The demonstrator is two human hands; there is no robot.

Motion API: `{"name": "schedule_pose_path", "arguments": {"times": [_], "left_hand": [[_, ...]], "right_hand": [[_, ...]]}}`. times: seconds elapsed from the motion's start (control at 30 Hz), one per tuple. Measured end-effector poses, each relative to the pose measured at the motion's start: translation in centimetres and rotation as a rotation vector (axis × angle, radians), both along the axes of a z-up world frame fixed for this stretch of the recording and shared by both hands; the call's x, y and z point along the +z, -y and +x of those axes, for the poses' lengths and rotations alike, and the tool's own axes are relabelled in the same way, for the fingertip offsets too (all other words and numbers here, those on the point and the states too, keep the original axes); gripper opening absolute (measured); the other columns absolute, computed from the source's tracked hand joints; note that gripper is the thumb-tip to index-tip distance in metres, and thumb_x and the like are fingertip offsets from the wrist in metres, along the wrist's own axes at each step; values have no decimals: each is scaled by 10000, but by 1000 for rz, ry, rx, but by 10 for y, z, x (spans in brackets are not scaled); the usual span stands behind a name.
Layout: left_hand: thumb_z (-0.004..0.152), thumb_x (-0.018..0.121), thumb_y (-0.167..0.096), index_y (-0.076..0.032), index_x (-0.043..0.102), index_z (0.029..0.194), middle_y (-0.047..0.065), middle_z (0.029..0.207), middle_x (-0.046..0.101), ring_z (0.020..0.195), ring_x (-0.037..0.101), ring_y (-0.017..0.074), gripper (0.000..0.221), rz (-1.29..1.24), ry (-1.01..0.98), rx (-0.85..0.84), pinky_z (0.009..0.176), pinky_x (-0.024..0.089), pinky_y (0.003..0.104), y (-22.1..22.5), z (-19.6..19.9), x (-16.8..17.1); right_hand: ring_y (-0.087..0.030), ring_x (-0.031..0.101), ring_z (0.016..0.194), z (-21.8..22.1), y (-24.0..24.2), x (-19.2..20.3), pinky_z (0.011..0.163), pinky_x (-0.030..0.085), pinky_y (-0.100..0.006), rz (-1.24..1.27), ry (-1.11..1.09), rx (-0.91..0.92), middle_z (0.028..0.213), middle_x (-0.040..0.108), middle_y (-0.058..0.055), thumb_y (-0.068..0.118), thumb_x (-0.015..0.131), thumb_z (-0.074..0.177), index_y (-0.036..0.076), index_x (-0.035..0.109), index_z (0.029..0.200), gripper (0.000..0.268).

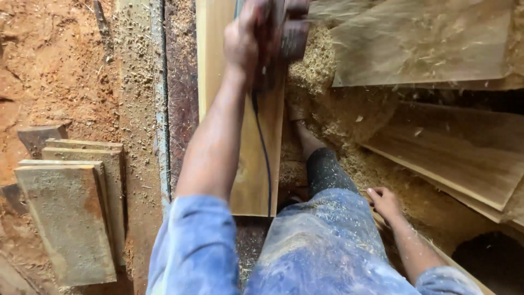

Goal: Using an electric hand planer to smooth the surfaces and edges of wooden boards in a workshop environment.

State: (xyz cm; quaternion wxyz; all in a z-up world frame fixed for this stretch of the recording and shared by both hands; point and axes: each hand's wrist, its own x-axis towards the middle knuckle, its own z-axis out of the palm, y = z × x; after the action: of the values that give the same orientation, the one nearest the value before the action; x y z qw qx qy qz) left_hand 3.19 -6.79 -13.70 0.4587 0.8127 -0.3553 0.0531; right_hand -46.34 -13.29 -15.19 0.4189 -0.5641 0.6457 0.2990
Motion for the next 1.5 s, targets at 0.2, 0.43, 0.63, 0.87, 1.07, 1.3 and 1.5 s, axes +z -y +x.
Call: {"name": "schedule_pose_path", "arguments": {"times": [0.2, 0.43, 0.63, 0.87, 1.07, 1.3, 1.5], "left_hand": [[704, 326, -507, -40, 497, 569, 92, 402, 519, 255, 426, 166, 515, -224, -1132, 216, 225, 327, 292, 23, -21, 111], [867, 334, -433, -161, 399, 608, -11, 554, 412, 528, 388, 138, 382, 77, -798, 50, 489, 305, 338, -163, -195, 74], [806, 363, -469, -84, 500, 607, 52, 465, 565, 378, 502, 154, 454, 108, -1050, 143, 356, 365, 281, -276, -344, 122], [772, 381, -586, -99, 487, 625, 18, 479, 529, 371, 491, 127, 520, 50, -1111, 169, 347, 404, 247, -291, -367, 119], [837, 333, -485, -110, 431, 566, 20, 486, 490, 435, 435, 146, 473, 95, -932, 146, 431, 338, 286, -225, -304, 126], [811, 302, -575, -113, 452, 593, 27, 511, 546, 479, 503, 154, 532, 127, -843, 179, 449, 398, 299, -158, -222, 107], [833, 434, -322, -100, 514, 689, 44, 478, 562, 469, 554, 212, 276, 62, -422, 31, 460, 446, 299, -66, -126, 107]], "right_hand": [[-269, 588, 811, 7, 30, 30, 700, 438, -390, -154, 18, 145, 1018, 609, -139, 376, 526, 850, 75, 545, 1155, 429], [-442, 541, 909, -18, 105, 113, 742, 436, -492, -1209, 380, 664, 1074, 561, -309, 90, 666, 913, -136, 531, 1154, 357], [-506, 341, 1131, -140, 221, -32, 921, 227, -453, -697, 133, 167, 1226, 373, -412, 481, 452, 1024, -196, 368, 1270, 725], [-491, 495, 968, -173, 237, -84, 800, 386, -471, -714, 300, 265, 1103, 517, -357, 342, 604, 1050, -177, 505, 1193, 547], [-481, 543, 900, -182, 233, -94, 747, 406, -464, -761, 239, 290, 1017, 579, -336, 374, 602, 1063, -171, 566, 1132, 551], [-472, 526, 937, -193, 222, -95, 792, 383, -457, -809, 314, 299, 1063, 566, -335, 288, 607, 1095, -187, 555, 1157, 481], [-489, 409, 1057, -129, 187, -15, 859, 325, -508, -589, 174, 88, 1208, 425, -329, 285, 495, 1059, -119, 394, 1290, 476]]}}
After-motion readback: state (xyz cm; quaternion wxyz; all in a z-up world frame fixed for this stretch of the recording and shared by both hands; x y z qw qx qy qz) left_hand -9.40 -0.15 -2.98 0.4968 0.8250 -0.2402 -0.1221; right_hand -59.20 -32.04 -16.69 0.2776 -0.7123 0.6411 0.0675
